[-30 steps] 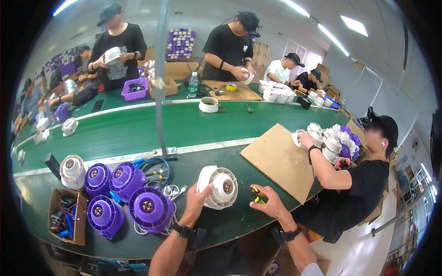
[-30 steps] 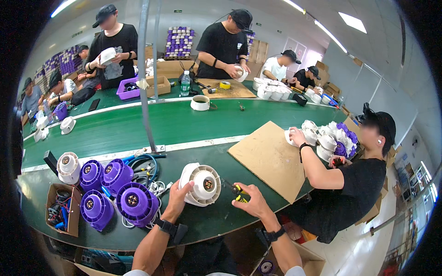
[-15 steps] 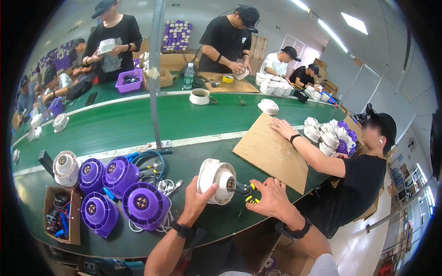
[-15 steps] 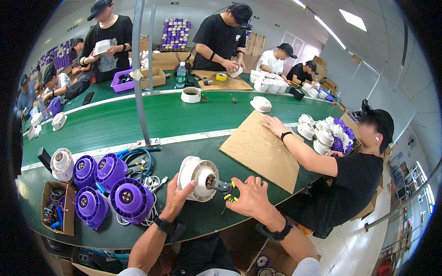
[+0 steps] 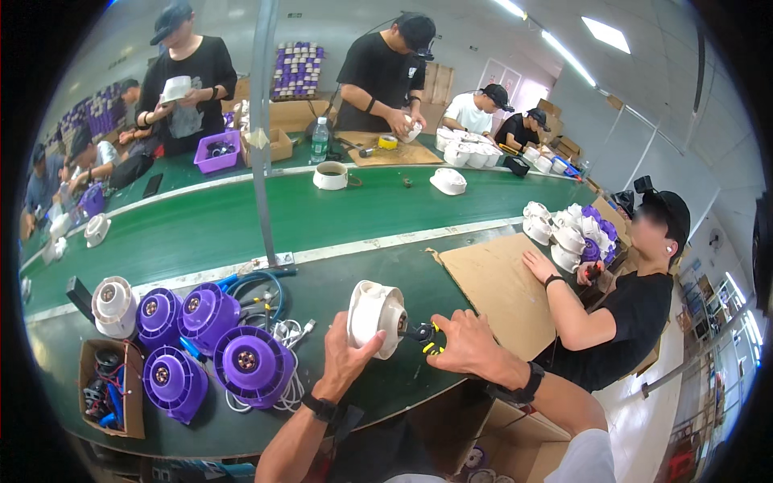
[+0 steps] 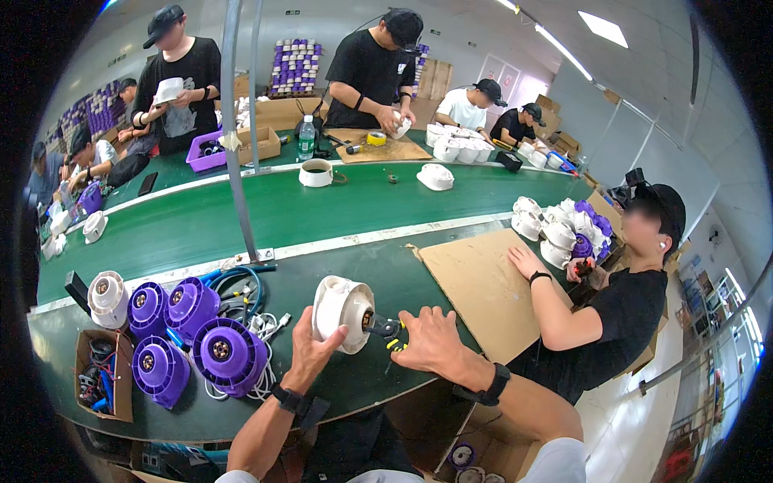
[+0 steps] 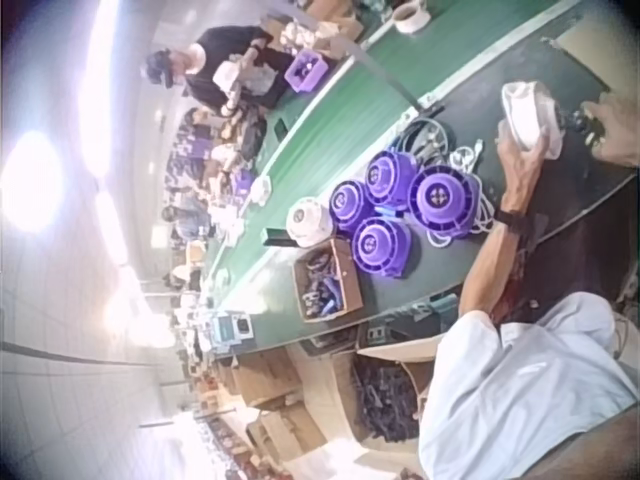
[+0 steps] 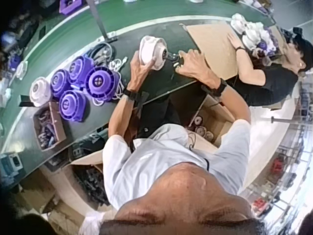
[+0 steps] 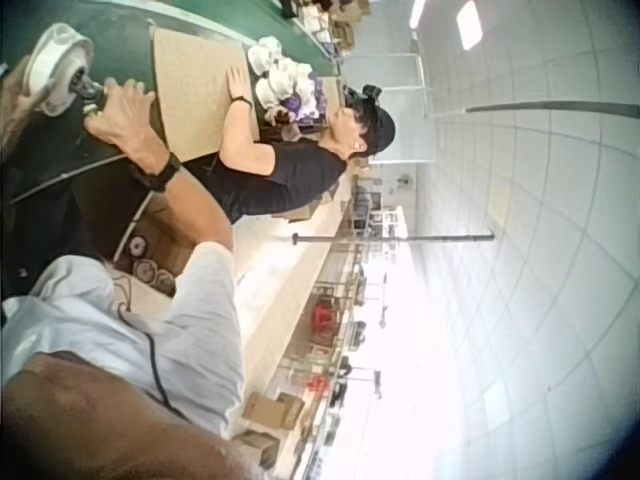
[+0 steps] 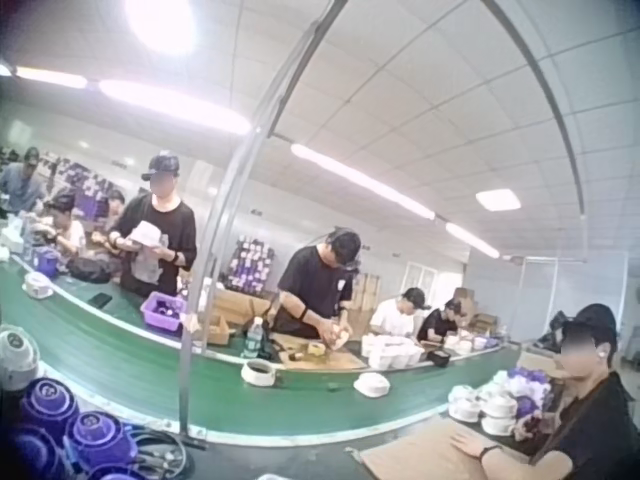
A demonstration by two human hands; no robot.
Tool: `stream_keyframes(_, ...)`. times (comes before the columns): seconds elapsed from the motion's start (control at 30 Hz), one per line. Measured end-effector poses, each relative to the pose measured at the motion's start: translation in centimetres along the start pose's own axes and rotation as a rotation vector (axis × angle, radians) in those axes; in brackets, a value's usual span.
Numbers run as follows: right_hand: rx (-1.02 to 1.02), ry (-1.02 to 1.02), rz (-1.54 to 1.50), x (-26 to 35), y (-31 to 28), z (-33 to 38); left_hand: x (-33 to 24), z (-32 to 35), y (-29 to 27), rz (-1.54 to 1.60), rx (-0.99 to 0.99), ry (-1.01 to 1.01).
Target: Assembling smoke detector components at a factory workstation.
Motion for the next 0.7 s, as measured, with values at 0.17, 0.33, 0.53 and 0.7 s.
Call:
stream_keyframes(0.17, -0.197, -0.108, 0.133, -0.1, 0.4, 0.7, -1.0, -0.5, 0.4, -0.009, 0.022, -0.021)
stream_keyframes(0.33, -0.395, -0.235, 0.377, 1.1, -0.7, 1.8, -3.4, -3.0, 0.3, -0.094, 0.168, -0.132)
stream_keyframes(0.53, -0.386, -0.155, 0.235, -0.6, 0.2, 1.5, -3.0, -4.2, 0.8, -0.216, 0.190, -0.275)
stream_keyframes(0.7, -0.114, 0.101, -0.219, -5.4, 2.3, 0.8, -0.6, -0.8, 3.4, 0.022, 0.070, -0.093)
Point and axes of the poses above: each hand's wrist, its own z-axis away from the middle knuckle, its own y-axis out of the palm, x = y × z, the point moved 8 cm from there along -z, towards the middle knuckle, and after that the axes turned 10 degrees about x, right-handed, at the moved point
